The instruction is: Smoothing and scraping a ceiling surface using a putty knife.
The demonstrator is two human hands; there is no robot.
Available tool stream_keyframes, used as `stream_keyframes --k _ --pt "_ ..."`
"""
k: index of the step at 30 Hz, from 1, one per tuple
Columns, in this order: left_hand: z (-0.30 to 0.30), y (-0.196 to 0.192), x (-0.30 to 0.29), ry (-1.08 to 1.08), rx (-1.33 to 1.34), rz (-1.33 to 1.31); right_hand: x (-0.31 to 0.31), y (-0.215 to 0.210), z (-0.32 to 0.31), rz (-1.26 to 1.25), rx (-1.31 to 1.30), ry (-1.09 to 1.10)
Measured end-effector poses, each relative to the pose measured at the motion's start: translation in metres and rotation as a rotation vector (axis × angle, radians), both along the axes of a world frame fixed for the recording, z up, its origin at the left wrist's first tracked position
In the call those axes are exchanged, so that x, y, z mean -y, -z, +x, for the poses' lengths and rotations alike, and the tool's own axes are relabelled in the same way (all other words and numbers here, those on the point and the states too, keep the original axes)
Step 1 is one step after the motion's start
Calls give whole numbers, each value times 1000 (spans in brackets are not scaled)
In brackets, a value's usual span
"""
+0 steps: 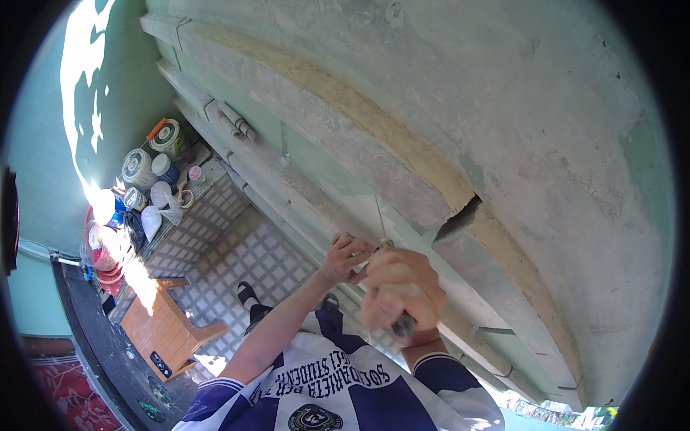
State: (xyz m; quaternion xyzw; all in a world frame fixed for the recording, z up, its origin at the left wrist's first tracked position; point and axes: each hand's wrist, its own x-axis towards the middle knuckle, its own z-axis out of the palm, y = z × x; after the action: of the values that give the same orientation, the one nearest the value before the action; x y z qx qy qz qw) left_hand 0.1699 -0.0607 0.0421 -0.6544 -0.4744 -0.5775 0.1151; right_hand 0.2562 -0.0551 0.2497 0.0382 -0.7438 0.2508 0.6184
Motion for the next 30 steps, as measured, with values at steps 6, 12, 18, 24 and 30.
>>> stream_keyframes --k 6,12,18,24,30 --pt "1 1 2 -5 9 13 -1 -2 -8 14 -23 101" --pt "2 -3 -1 -20 14 16 -8 3 -20 27 -45 77" --pt "5 2 -1 3 17 5 -8 0 -1 26 -70 52" --pt "5 8 -3 5 3 16 9 -15 10 80 -97 35" --pt "2 11 -3 19 -25 12 16 -9 3 29 -21 26"
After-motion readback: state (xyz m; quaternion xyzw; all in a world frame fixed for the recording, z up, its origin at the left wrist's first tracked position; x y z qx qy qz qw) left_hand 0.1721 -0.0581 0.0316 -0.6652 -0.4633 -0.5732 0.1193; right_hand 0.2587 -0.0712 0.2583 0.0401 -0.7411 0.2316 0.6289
